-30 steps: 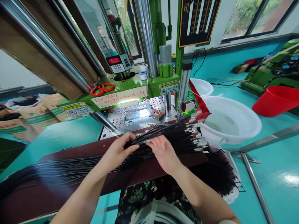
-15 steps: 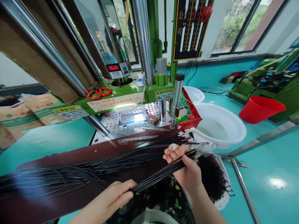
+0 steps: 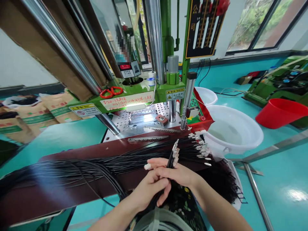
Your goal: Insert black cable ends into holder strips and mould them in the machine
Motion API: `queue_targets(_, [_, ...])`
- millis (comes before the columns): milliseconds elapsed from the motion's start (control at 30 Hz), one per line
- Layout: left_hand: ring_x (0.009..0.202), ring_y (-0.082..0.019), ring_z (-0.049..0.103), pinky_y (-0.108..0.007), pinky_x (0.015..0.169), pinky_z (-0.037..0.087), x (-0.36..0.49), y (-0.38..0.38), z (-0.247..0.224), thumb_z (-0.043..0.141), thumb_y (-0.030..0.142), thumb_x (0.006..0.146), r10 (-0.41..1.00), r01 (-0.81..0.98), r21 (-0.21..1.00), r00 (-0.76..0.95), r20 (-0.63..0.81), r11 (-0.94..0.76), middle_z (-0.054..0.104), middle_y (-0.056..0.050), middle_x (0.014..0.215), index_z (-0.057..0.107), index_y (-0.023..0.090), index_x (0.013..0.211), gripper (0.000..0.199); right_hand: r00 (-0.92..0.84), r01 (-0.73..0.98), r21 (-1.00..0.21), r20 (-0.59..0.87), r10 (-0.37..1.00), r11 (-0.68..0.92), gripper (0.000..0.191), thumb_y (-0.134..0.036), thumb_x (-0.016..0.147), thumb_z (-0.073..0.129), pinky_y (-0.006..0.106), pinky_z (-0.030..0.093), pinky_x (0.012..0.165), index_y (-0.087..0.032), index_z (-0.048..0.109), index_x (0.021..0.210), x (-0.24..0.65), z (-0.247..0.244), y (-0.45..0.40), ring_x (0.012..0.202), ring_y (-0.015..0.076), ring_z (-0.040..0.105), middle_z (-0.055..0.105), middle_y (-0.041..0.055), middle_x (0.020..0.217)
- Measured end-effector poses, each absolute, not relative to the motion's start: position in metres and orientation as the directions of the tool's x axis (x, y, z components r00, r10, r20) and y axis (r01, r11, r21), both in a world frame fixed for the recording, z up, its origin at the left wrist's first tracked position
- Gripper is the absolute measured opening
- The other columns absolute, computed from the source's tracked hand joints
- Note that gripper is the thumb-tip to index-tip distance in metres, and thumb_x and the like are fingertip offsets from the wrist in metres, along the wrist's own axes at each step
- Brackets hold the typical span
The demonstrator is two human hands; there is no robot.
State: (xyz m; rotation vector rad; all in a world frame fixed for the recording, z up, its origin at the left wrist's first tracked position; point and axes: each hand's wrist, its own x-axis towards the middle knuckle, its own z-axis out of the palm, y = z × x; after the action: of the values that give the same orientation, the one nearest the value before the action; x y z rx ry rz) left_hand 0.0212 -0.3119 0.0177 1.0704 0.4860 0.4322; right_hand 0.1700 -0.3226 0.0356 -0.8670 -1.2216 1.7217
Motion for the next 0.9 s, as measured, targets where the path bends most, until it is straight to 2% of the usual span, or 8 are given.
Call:
queue_targets(100, [0.032,-0.004,0.039,-0.014,0.03,0.027,0.036,-0.31,0.017,0.051,0.045,0.082,0.731,-0.182,0.913,0.663,-0.161,0.366,0.052,0.003,0.051,0.048,0.014,0.082,0.032,-0.126,-0.191,-0.96,-0.183,0.975,-0.205,0.036,-0.036,0.076,0.062,0.03,0.054,0.063,-0.019,0.058,0.108,0.163,0.035,-0.317,0.071,0.0173,0.067,0.068,0.0077,0.098])
queue_targets(167, [0.036,-0.006,0.046,-0.015,0.032,0.032,0.042,-0.302,0.019,0.05,0.043,0.083,0.756,-0.178,0.927,0.637,-0.148,0.331,0.057,0.0,0.058,0.049,0.014,0.083,0.03,0.018,-0.141,-0.967,-0.215,0.976,-0.211,0.039,-0.045,0.076,0.06,0.026,0.046,0.038,-0.016,0.059,0.101,0.165,0.037,-0.314,0.04,0.0138,0.057,0.066,0.0024,0.066])
queue_targets(233, [0.04,-0.007,0.051,-0.016,0.036,0.037,0.047,-0.292,0.025,0.052,0.042,0.081,0.745,-0.157,0.941,0.654,-0.127,0.299,0.061,-0.002,0.064,0.05,0.013,0.082,0.029,0.061,-0.131,-0.972,-0.204,0.977,-0.195,0.045,-0.052,0.078,0.053,0.025,0.04,0.03,-0.013,0.059,0.101,0.173,0.039,-0.311,0.028,0.0144,0.048,0.051,-0.005,0.04])
queue_targets(300, [0.044,-0.008,0.054,-0.018,0.04,0.041,0.053,-0.281,0.032,0.054,0.041,0.08,0.712,-0.119,0.96,0.695,-0.101,0.253,0.062,-0.003,0.066,0.051,0.013,0.082,0.028,0.132,-0.129,-0.985,-0.133,0.982,-0.116,0.048,-0.054,0.079,0.051,0.028,0.044,0.036,-0.013,0.061,0.102,0.184,0.042,-0.309,0.034,0.0161,0.052,0.048,-0.0051,0.037])
queue_targets(400, [0.045,-0.009,0.055,-0.019,0.042,0.043,0.063,-0.268,0.042,0.051,0.041,0.081,0.639,-0.057,0.979,0.764,-0.083,0.196,0.062,-0.003,0.066,0.053,0.013,0.087,0.029,0.298,-0.116,-0.993,-0.012,0.955,0.024,0.042,-0.052,0.077,0.057,0.031,0.05,0.054,-0.015,0.066,0.096,0.201,0.046,-0.307,0.057,0.0177,0.062,0.065,0.0038,0.064])
queue_targets(500, [0.043,-0.009,0.055,-0.019,0.04,0.042,0.071,-0.26,0.047,0.046,0.044,0.083,0.566,-0.026,0.985,0.821,-0.077,0.173,0.061,-0.002,0.067,0.051,0.014,0.091,0.031,0.391,-0.196,-0.978,-0.006,0.92,0.077,0.042,-0.052,0.073,0.062,0.035,0.05,0.069,-0.018,0.067,0.095,0.213,0.049,-0.306,0.075,0.0216,0.064,0.069,0.0069,0.08])
queue_targets(767, [0.049,-0.01,0.057,-0.02,0.043,0.044,0.079,-0.253,0.06,0.045,0.046,0.082,0.526,0.077,0.993,0.843,-0.113,0.089,0.062,-0.005,0.071,0.053,0.013,0.088,0.034,0.418,-0.338,-0.93,-0.014,0.908,0.142,0.034,-0.046,0.072,0.065,0.04,0.05,0.076,-0.017,0.067,0.09,0.221,0.053,-0.313,0.086,0.0253,0.063,0.07,0.0072,0.084])
queue_targets(900, [0.049,-0.01,0.057,-0.02,0.043,0.045,0.078,-0.251,0.069,0.047,0.046,0.081,0.459,0.149,0.985,0.871,-0.172,0.085,0.062,-0.005,0.072,0.051,0.014,0.078,0.033,0.519,-0.351,-0.914,-0.01,0.855,0.202,0.03,-0.044,0.075,0.062,0.042,0.051,0.078,-0.018,0.068,0.089,0.225,0.054,-0.317,0.088,0.0271,0.063,0.07,0.0071,0.081])
